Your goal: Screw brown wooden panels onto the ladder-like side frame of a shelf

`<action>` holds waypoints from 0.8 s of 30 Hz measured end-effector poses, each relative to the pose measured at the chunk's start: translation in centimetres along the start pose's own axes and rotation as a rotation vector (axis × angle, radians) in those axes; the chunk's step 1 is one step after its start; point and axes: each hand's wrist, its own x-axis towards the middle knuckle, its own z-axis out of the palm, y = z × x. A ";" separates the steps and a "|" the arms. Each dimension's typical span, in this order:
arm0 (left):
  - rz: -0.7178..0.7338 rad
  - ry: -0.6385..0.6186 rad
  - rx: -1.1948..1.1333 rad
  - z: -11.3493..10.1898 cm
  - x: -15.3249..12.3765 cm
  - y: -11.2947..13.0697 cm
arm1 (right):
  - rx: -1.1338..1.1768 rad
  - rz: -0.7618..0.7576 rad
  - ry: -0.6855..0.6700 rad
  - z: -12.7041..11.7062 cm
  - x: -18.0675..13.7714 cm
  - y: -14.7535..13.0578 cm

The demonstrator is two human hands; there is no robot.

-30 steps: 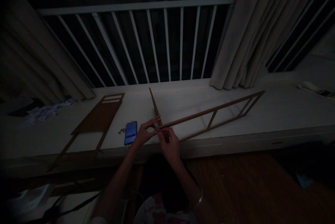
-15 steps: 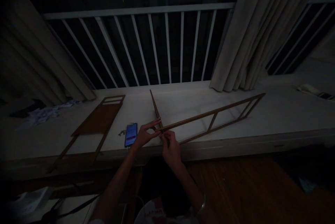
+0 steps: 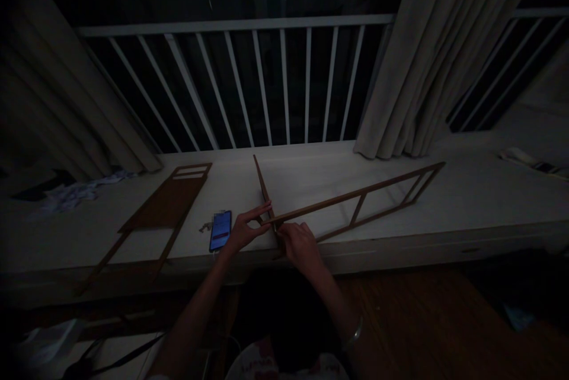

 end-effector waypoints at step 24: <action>0.008 0.000 -0.008 -0.1 0.1 0.4 | 0.075 0.490 0.436 0.8 -0.7 0.3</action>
